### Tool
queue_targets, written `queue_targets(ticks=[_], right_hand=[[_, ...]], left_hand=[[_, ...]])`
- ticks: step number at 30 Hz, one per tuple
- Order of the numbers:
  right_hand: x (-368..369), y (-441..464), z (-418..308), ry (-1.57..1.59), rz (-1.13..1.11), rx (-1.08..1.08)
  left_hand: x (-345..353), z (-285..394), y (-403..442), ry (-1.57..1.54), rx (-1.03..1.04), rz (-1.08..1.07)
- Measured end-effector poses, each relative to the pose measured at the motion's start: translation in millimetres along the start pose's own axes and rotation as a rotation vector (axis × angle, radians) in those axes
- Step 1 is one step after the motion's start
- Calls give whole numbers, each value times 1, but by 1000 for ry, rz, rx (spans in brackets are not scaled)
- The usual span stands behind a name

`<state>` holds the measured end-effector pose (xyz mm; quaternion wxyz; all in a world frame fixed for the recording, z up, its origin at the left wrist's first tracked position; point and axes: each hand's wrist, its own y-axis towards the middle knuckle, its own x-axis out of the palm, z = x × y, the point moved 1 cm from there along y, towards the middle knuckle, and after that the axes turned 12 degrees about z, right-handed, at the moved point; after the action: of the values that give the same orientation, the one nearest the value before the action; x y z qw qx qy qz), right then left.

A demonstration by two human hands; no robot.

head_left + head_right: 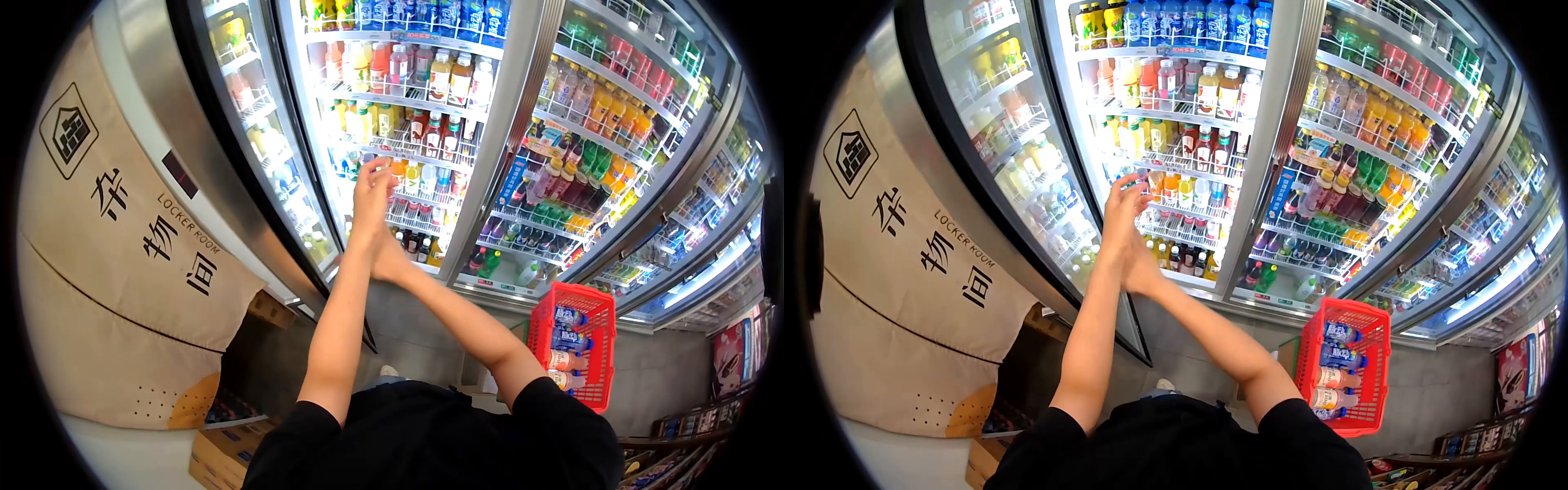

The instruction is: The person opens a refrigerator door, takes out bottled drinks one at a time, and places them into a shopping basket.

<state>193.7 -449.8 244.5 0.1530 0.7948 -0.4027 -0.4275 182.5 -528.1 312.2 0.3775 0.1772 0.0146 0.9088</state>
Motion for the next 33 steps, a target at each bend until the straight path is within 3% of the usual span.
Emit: queue_targets(ticks=[2, 5, 14, 19, 24, 33], right_hand=[[16, 18, 53, -156, 119, 147], [-4, 49, 74, -80, 308, 165], [4, 100, 93, 49, 363, 236], [1, 122, 118, 244, 383, 294], [-29, 148, 146, 234, 369, 231], [-95, 182, 199, 413, 322, 340]], left_hand=[[-14, 4, 13, 29, -1, 37], [-37, -13, 39, 41, -22, 159], [-92, -25, 44, 173, 18, 248], [-121, -35, 71, 220, -114, 306], [-78, -47, 119, 217, -134, 208], [23, -29, 204, 267, 2, 28]])
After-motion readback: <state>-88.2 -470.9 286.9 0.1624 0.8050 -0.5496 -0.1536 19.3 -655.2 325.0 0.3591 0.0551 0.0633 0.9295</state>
